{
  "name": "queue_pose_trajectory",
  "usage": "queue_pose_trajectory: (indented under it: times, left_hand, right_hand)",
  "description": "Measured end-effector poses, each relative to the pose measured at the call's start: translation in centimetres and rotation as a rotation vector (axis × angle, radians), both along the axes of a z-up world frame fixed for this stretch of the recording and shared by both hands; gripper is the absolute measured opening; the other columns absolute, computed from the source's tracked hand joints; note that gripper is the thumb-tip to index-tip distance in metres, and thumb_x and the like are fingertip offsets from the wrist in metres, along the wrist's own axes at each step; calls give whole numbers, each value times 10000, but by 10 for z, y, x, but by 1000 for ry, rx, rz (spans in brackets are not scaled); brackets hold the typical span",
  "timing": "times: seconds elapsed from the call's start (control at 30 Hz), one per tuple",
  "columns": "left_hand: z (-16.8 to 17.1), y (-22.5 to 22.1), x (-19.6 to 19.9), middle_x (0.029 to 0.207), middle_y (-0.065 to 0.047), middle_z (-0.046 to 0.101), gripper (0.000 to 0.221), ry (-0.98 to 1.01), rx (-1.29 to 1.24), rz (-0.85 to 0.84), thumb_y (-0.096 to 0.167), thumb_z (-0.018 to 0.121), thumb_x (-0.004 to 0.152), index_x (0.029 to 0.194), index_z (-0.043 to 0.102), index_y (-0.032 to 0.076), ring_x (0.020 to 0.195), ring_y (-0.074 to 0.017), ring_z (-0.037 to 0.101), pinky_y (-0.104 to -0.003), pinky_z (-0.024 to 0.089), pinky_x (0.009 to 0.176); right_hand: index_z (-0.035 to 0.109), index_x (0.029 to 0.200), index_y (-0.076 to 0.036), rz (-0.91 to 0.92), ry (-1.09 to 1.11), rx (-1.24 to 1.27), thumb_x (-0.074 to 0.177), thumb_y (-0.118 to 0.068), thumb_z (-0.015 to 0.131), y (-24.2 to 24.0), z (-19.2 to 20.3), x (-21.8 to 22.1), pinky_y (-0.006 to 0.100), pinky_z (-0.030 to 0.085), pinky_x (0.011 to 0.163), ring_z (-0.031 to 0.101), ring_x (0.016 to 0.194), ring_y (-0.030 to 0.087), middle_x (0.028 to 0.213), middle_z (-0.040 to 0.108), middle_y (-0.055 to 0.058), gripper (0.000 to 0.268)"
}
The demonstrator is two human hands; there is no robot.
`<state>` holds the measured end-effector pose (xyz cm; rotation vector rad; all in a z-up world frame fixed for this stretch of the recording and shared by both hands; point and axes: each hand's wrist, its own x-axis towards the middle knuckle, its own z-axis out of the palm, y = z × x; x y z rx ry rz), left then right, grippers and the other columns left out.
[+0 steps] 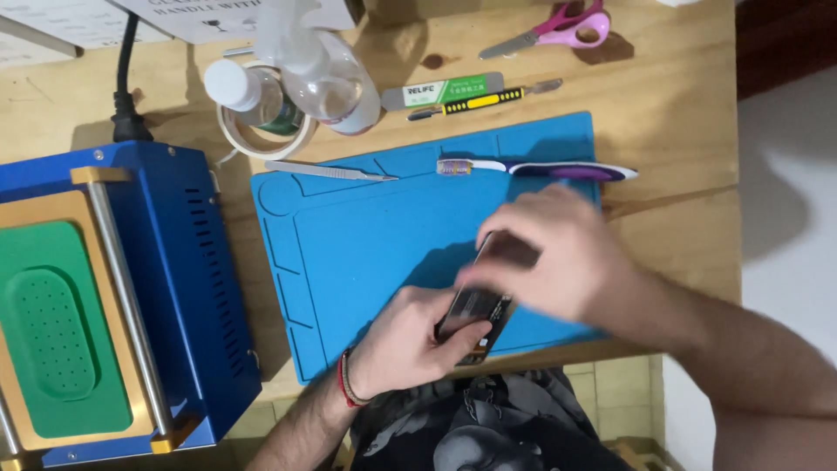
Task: Cleaning the frame and backplate of a mobile phone screen assembly using a toothbrush, cleaning solution, and a metal pry tool.
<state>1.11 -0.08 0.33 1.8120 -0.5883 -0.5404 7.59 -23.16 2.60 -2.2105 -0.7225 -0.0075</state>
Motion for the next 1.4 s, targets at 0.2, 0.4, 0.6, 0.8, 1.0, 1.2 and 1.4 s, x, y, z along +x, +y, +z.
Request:
queue_pose_trajectory:
  times: [0.2, 0.4, 0.6, 0.8, 1.0, 1.2, 1.4]
  left_hand:
    - [11, 0, 1, 679, 37, 485, 288, 77, -193, 2, 199, 686, 1087, 866, 513, 134, 553, -178, 398, -334, 329, 569]
    - [15, 3, 2, 762, 32, 527, 133, 70, -153, 32, 183, 729, 1045, 1048, 633, 92, 661, -177, 387, -309, 405, 619]
    - [5, 2, 2, 727, 46, 453, 309, 149, -248, 125, 244, 521, 1173, 897, 545, 107, 645, -116, 362, -297, 310, 596]
    - [1, 2, 0, 679, -12, 401, 292, 35, -47, 122, 223, 497, 1150, 891, 494, 88, 593, -205, 333, -393, 336, 563]
    - [-3, 3, -2, 706, 16, 420, 279, 80, -116, 95, 220, 497, 1158, 911, 511, 92, 580, -169, 362, -355, 328, 546]
    - [-3, 2, 0, 755, 9, 380, 280, 38, -119, 83, 210, 487, 1166, 914, 478, 90, 625, -189, 321, -343, 301, 563]
    - [-6, 1, -1, 773, 12, 443, 202, 40, -119, 97, 181, 509, 1154, 1054, 606, 35, 612, -168, 351, -336, 315, 551]
  right_hand:
    - [652, 1232, 82, -222, 279, 303, 1242, -168, 384, -33, 3, 21, 334, 594, 742, 709, 790, 234, 962, 777, 184, 366]
    - [808, 1166, -46, 58, 224, 136, 1003, -97, 758, -13, 42, 14, 313, 648, 858, 817, 948, 189, 1116, 853, 87, 178]
    - [791, 1205, 18, 143, -36, 133, 1002, 4, 807, -2, 11, -3, 301, 637, 686, 705, 677, 155, 996, 825, 106, 204]
    - [742, 1234, 20, 107, -148, 63, 987, -96, 933, 1, 4, -12, 354, 642, 736, 750, 762, 206, 937, 811, 89, 333]
    - [783, 1176, 24, 71, -159, 101, 987, -5, 910, 1, 2, -13, 364, 624, 704, 724, 729, 216, 962, 818, 122, 230]
    - [825, 1122, 1, 36, -144, 99, 1011, -3, 890, -3, -1, -14, 346, 612, 712, 734, 741, 209, 942, 824, 95, 129]
    - [711, 1239, 17, 97, -198, 74, 980, -159, 992, -4, 4, -16, 370, 650, 792, 774, 856, 225, 1055, 836, 78, 421]
